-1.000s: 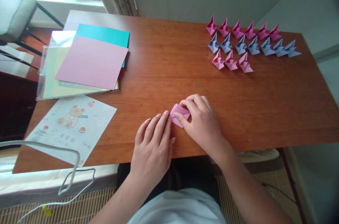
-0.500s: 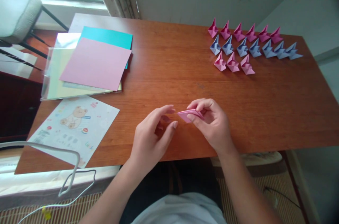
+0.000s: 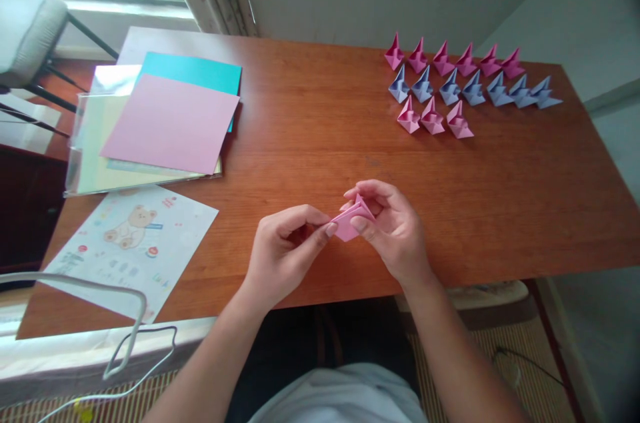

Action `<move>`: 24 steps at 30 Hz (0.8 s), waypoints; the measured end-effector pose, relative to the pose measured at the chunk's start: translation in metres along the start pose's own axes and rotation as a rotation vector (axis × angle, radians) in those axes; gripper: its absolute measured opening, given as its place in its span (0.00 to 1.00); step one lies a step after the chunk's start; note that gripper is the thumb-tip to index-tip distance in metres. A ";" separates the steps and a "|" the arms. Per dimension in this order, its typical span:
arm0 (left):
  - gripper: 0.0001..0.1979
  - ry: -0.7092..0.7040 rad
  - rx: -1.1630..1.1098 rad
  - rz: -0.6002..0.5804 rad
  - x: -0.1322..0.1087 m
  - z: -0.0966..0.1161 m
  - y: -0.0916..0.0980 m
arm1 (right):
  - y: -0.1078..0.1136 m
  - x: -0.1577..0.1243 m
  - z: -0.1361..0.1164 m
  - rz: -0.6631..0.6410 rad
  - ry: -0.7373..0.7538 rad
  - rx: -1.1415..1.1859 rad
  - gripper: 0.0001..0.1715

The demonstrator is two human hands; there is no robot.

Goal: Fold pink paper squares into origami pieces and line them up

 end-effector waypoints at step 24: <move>0.08 0.088 -0.215 0.162 0.004 -0.005 -0.003 | 0.000 -0.004 -0.003 -0.134 0.006 -0.107 0.13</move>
Point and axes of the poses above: each hand's wrist, its own x-axis towards the middle knuckle, its own y-axis out of the back of the hand, z = x × y, the point moved 1 cm from there along x, towards the middle knuckle, and after that the axes turned 15 degrees about y, right-handed, at the moved point
